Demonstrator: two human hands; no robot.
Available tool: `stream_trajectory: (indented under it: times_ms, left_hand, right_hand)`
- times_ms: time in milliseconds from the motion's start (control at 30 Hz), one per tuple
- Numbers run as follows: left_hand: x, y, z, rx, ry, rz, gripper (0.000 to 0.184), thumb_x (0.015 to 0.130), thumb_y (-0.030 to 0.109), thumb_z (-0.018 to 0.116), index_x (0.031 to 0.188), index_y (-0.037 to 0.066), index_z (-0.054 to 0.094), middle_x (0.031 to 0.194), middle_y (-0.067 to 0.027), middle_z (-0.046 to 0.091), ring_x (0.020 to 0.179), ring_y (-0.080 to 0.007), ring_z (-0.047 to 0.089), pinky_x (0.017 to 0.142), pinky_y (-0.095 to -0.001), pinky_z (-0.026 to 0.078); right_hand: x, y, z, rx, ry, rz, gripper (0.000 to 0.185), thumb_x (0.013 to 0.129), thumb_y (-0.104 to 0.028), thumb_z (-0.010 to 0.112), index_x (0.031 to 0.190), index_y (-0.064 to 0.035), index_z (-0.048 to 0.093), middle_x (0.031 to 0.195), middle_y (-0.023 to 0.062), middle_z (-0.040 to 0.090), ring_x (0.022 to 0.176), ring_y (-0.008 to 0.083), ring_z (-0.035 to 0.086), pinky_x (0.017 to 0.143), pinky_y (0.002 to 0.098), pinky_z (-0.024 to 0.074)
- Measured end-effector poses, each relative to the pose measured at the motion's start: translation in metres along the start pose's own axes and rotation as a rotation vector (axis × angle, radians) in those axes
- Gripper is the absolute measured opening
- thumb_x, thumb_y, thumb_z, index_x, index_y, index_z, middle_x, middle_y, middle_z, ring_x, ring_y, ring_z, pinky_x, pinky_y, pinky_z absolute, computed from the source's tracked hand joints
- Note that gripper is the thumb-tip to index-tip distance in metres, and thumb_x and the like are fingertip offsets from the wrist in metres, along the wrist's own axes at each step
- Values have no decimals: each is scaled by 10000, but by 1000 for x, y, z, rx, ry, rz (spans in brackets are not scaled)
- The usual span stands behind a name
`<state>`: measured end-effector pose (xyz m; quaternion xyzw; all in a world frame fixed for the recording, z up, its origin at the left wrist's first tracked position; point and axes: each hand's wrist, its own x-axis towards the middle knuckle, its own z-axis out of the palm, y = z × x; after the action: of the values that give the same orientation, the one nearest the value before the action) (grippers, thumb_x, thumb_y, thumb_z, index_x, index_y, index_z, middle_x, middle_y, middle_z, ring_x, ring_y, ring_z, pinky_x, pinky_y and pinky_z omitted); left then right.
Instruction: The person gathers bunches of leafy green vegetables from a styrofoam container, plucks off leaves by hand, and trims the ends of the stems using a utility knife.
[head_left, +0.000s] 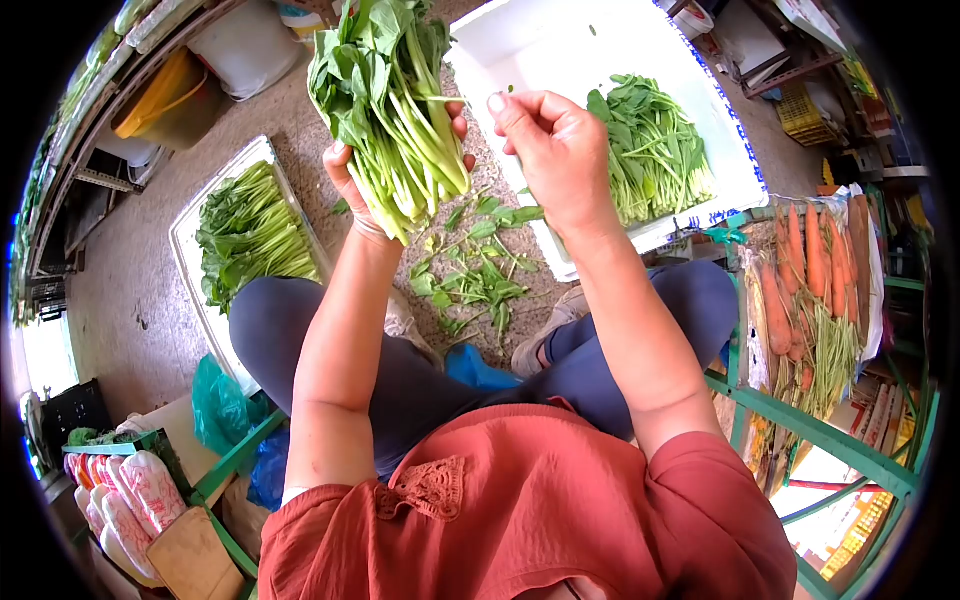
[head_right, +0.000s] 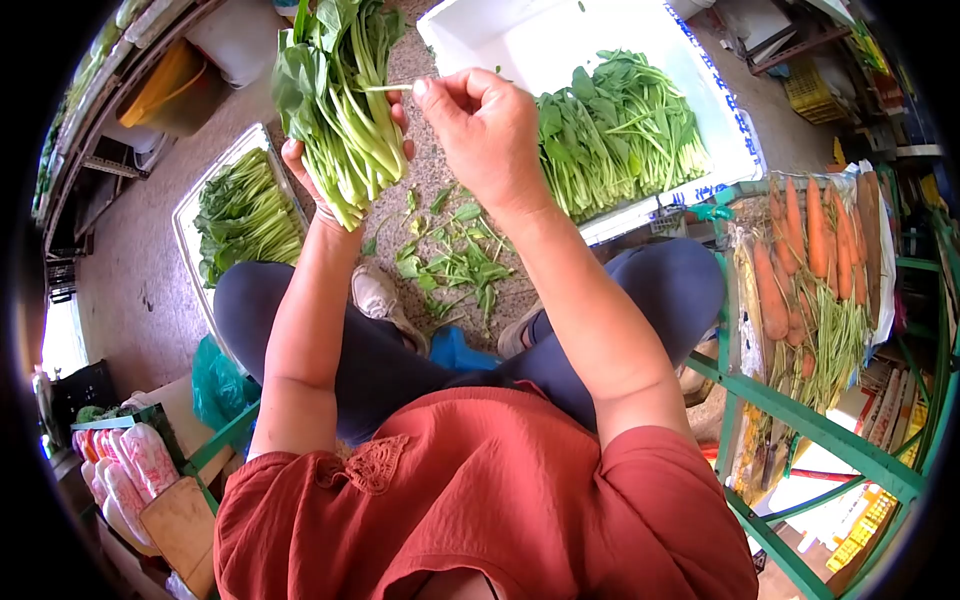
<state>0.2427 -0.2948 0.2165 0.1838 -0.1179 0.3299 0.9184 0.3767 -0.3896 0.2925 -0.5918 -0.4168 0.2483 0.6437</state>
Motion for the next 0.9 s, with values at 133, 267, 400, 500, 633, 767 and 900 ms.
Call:
stream_trajectory:
  times_ms: [133, 267, 400, 500, 633, 767, 900]
  left_hand:
    - [-1, -3, 1, -123, 6, -46, 949, 660, 563, 611, 1370, -6, 338, 1250, -255, 464, 1100, -353, 531, 881, -546, 500]
    - [2, -5, 0, -192, -132, -91, 951, 651, 537, 636, 1380, 14, 322, 1243, -251, 449, 1084, -340, 531, 868, -531, 503]
    - [3, -5, 2, -232, -186, -108, 973, 642, 522, 667, 1397, 31, 301, 1253, -265, 431, 1087, -349, 526, 873, -550, 497]
    - [4, -6, 5, -252, -211, -105, 989, 634, 530, 677, 1401, 33, 297, 1261, -261, 428, 1092, -355, 524, 885, -559, 493]
    - [5, -7, 7, -189, -113, -51, 967, 675, 564, 615, 1399, 3, 303, 1312, -275, 426, 1148, -358, 509, 939, -552, 467]
    - [8, -10, 4, -128, 25, -55, 898, 683, 491, 595, 1377, -21, 346, 1309, -297, 448, 1181, -413, 489, 993, -567, 411]
    - [4, -13, -7, -186, 151, 56, 753, 703, 406, 591, 1322, 6, 433, 1225, -236, 547, 1100, -370, 562, 991, -455, 457]
  right_hand:
    - [19, -25, -5, 107, 0, 81, 165, 847, -194, 687, 836, -32, 659, 710, 11, 625, 594, 53, 534, 499, 176, 389]
    - [45, -42, -24, 213, 145, -36, 150, 843, -184, 681, 834, -36, 661, 722, 10, 625, 600, 54, 535, 487, 171, 381]
    - [36, -56, -42, 149, 353, -157, 135, 842, -178, 676, 824, -45, 658, 685, -3, 597, 597, 57, 535, 494, 186, 373]
    - [-5, -11, -49, -125, 310, -62, 172, 846, -197, 671, 854, -25, 669, 678, 14, 613, 608, 81, 555, 525, 214, 404]
    - [-53, 29, -33, -644, -88, 241, 273, 853, -247, 649, 892, 23, 655, 837, 140, 691, 674, 237, 671, 607, 312, 499]
    - [-37, 9, -9, -468, 76, -294, 401, 865, -388, 626, 996, -9, 643, 808, 101, 645, 689, 187, 609, 611, 305, 500]
    - [-24, 11, 9, -649, 46, -464, 381, 866, -384, 625, 1060, -56, 634, 925, 83, 591, 778, 186, 595, 688, 282, 504]
